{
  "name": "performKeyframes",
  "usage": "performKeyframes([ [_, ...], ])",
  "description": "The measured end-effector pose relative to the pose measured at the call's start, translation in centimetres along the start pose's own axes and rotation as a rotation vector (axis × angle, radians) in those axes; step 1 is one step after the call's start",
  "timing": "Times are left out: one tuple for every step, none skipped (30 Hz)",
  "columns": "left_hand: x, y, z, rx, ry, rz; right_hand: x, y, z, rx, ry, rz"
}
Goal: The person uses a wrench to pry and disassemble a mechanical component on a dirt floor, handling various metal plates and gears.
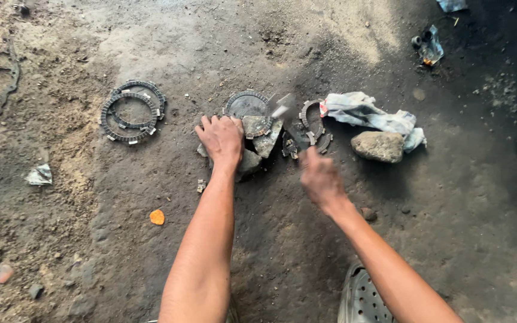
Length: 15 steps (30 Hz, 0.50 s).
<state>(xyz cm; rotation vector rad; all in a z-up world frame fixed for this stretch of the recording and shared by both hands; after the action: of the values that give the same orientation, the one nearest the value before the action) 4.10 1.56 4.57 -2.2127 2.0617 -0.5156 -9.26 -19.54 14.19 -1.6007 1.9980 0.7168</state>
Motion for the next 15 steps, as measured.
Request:
performKeyframes([
  [0.2,0.0,0.0,0.001,0.004,-0.003,0.1,-0.3,0.8,-0.1,0.119,-0.027],
  [0.3,0.0,0.1,-0.001,-0.012,-0.008,0.1,-0.5,1.6,-0.201,0.234,-0.051],
  [0.4,0.0,0.2,-0.002,-0.028,-0.013,0.2,-0.5,1.3,-0.2,0.234,-0.051],
  [0.6,-0.3,0.3,0.005,-0.028,-0.014,-0.2,-1.0,0.5,-0.12,0.176,-0.079],
  [0.8,-0.5,0.3,0.024,-0.037,-0.028,-0.7,-1.5,-0.4,-0.041,0.116,-0.106],
  [0.5,0.3,0.2,0.027,-0.052,-0.04,-0.9,-1.3,-0.6,-0.049,0.113,-0.101],
  [0.1,0.9,0.2,0.019,-0.058,-0.041,-1.5,-1.3,-1.6,0.086,0.04,-0.223],
  [0.3,0.6,0.2,0.01,-0.027,-0.041,-2.0,-1.5,-2.6,0.232,-0.027,-0.353],
  [0.5,0.3,0.3,0.001,0.004,-0.042,-1.8,-1.5,-2.2,0.237,-0.022,-0.354],
  [0.6,0.1,0.1,0.005,0.008,-0.038,-1.1,-1.4,-1.1,0.212,-0.09,-0.268],
  [0.7,-0.1,0.1,-0.013,-0.01,-0.048,-0.2,-1.2,-0.1,0.186,-0.157,-0.183],
  [0.8,0.2,0.1,-0.035,-0.027,-0.061,0.5,-1.0,0.4,0.188,-0.153,-0.181],
  [0.8,0.3,0.0,-0.036,-0.023,-0.061,0.7,-0.9,1.4,0.075,0.082,-0.231],
  [0.7,0.1,-0.1,-0.027,-0.026,-0.058,0.8,-1.0,2.2,-0.035,0.314,-0.278],
  [0.8,-0.2,-0.1,-0.018,-0.028,-0.054,0.9,-1.3,1.8,-0.03,0.315,-0.277],
])
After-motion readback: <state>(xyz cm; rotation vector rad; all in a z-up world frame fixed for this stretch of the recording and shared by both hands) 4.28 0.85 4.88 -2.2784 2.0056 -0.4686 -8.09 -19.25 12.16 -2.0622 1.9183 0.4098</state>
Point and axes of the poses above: each hand's wrist, its own y-axis away from the middle knuckle, its own z-axis out of the palm, x = y × z, the point moved 5 cm from there along -y, towards the middle knuckle, and after that the axes turned 9 degrees about -y, right-handed, at the moved point
